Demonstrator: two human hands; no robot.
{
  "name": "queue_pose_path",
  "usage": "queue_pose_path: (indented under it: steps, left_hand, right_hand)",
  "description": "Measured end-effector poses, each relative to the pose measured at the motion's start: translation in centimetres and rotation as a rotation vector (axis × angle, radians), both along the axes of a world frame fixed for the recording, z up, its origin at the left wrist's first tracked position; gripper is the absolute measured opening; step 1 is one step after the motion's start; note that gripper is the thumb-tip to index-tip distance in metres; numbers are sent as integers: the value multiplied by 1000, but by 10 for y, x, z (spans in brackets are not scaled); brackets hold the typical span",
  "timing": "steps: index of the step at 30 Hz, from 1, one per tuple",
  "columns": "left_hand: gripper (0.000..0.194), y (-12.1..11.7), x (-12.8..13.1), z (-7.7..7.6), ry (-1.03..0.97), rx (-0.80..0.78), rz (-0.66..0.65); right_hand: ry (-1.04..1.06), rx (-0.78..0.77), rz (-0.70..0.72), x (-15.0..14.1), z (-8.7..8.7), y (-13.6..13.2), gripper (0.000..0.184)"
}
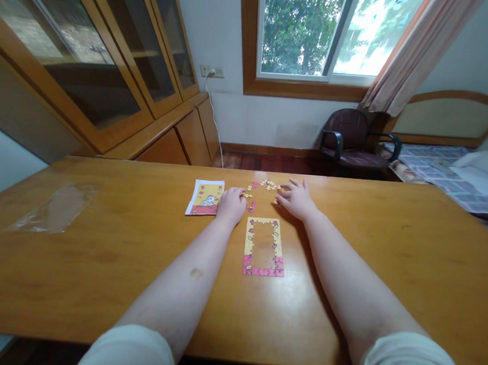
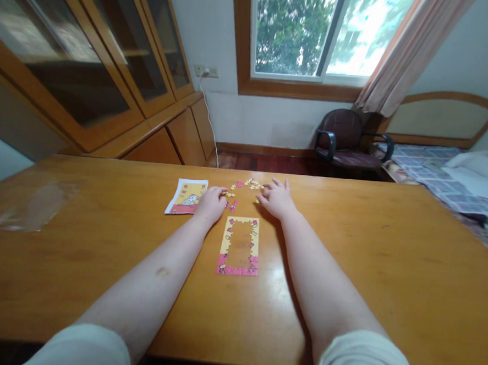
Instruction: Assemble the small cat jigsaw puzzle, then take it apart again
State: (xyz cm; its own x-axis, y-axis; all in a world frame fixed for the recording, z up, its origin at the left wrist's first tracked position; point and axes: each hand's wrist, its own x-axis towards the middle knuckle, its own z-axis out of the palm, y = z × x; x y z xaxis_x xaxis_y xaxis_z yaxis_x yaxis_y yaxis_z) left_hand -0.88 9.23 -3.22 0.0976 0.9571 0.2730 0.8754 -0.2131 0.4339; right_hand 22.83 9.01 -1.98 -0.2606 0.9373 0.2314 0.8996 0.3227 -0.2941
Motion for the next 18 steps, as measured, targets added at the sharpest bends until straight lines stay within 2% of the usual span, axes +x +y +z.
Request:
queue_pose_path:
  steps: [3,7,10,13,18]
  left_hand:
    - [37,-1,2,0,-13,-9,-28]
    - [37,-1,2,0,-46,11,-32]
    - [36,0,2,-2,-63,50,-47]
    - [36,1,2,-3,-78,61,-48]
    - [35,0,3,-1,-89,36,-41]
  right_hand:
    - [89,21,-43,11,-1,1,31]
    - [173,28,-172,5,7,10,30]
    - [84,6,-228,-7,17,28,33]
    - [-92,-56,-195,-19,24,50,33]
    - [-187,-115,-179,-37,20,78,31]
